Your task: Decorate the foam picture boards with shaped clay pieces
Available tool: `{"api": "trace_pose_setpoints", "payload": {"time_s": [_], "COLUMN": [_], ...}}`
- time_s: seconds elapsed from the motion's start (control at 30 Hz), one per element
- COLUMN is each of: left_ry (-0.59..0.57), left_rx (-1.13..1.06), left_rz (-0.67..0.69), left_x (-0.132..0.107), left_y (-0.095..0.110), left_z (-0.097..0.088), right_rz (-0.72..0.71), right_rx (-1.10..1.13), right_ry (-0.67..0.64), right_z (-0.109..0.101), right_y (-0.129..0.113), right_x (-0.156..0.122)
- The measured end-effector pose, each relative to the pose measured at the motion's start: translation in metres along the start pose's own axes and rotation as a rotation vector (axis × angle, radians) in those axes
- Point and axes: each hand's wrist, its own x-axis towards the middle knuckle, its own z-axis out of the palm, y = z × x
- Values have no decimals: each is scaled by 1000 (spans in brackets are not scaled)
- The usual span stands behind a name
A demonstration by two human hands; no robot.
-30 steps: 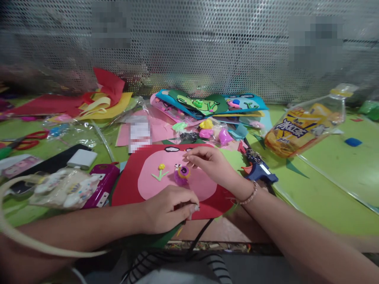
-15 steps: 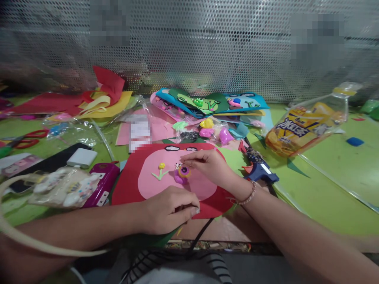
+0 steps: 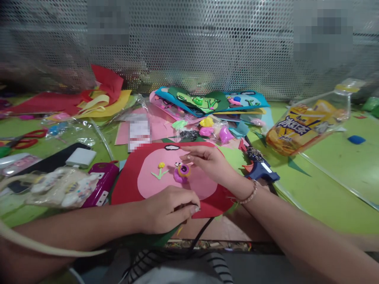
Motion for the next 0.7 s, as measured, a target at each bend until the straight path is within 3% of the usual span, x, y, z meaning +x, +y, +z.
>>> {"api": "trace_pose_setpoints", "payload": {"time_s": [0.33,0.7], "left_ry": [-9,0], "left_rx": [55,34], "left_rz": [33,19], "left_x": [0,0], "left_y": [-1,-1], "left_z": [0,0], "right_rz": [40,110], "right_rx": [41,240], "right_ry": [41,-25], "right_z": [2,-3], "right_y": [-1,5], "right_x": [0,1]}}
